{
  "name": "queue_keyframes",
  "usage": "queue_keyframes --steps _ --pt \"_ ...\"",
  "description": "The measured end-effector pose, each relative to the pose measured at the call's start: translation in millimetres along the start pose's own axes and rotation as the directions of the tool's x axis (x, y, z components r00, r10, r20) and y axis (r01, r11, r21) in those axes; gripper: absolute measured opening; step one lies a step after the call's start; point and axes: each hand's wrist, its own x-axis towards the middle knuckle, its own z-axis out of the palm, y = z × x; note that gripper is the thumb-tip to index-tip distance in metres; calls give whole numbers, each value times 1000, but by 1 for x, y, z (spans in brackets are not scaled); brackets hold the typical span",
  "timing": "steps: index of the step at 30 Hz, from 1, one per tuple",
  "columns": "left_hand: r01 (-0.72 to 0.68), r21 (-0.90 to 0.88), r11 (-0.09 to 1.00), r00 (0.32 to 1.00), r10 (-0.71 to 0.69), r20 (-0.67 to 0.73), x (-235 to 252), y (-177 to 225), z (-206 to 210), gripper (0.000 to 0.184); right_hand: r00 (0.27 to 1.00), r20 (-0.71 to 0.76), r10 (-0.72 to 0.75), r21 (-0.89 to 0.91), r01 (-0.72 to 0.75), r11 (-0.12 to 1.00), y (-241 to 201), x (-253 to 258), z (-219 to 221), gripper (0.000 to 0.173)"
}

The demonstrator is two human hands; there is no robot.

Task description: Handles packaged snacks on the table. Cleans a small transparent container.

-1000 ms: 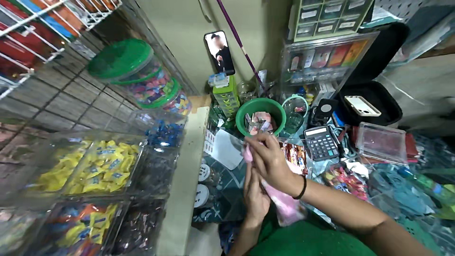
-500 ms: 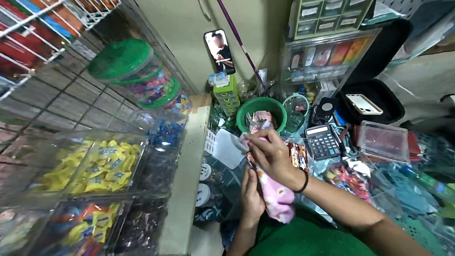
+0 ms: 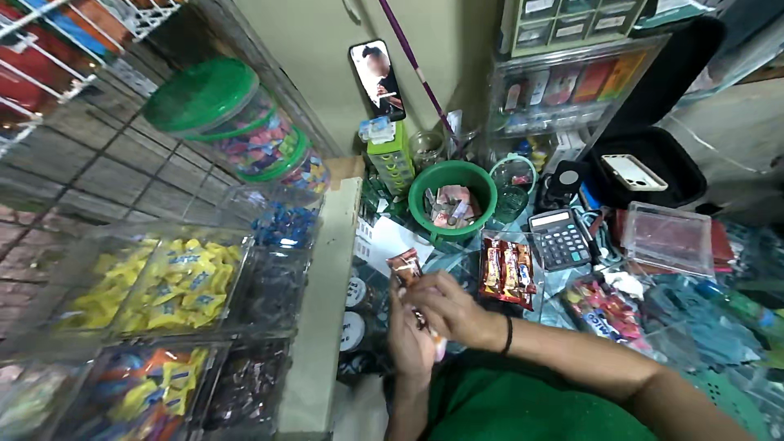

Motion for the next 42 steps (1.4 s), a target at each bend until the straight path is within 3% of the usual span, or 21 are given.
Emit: queue_keyframes --steps 2,4,6,8,10,13,16,19,23,25,27,30,34,36,40,42 --pt "-14 60 998 998 11 54 -7 -7 2 44 996 -80 50 -51 -54 997 3 26 -14 21" --pt "-41 129 991 987 20 162 -10 -13 1 68 986 -154 72 -82 -85 993 9 40 -19 21" --pt "4 155 988 990 -26 141 -7 -10 6 79 988 -122 91 -62 -99 993 9 33 -14 22" --pt "21 134 991 999 -27 47 3 -3 8 71 996 -32 82 -7 -83 997 4 6 -1 22" --pt "-19 49 999 999 17 50 17 1 -7 63 999 28 18 56 -20 998 3 -26 14 20" --pt "-75 110 991 997 75 4 29 5 -24 53 1000 30 -5 159 0 987 13 -47 25 19" --pt "-133 262 956 986 155 -64 32 13 -31 34 970 212 118 229 -166 959 25 -50 20 23" --pt "-182 364 914 975 215 -54 35 22 -36 35 805 518 289 152 -419 895 33 -49 0 40" --pt "-37 589 807 999 45 2 20 0 -19 33 748 350 564 196 -647 737 21 -42 -49 52" --pt "87 575 813 989 -141 49 5 -28 -1 37 730 284 622 225 -681 697 18 -43 -73 58" --pt "160 550 820 940 -296 168 -8 -58 11 43 696 190 693 126 -717 685 18 -51 -92 53" --pt "101 644 758 839 -413 355 -8 -74 16 52 599 59 799 -46 -798 601 22 -67 -124 45" --pt "-131 816 562 903 -273 333 6 -77 1 46 527 -114 842 -355 -813 461 36 -74 -148 53" --pt "-102 883 458 897 -341 280 11 -79 -16 49 535 -211 818 -476 -787 392 39 -74 -153 57" --pt "104 917 385 739 -647 188 3 -91 -58 58 569 -225 791 -527 -754 393 29 -81 -163 45" --pt "97 942 321 665 -725 179 -8 -93 -68 59 503 -125 855 -550 -753 362 14 -90 -165 38"
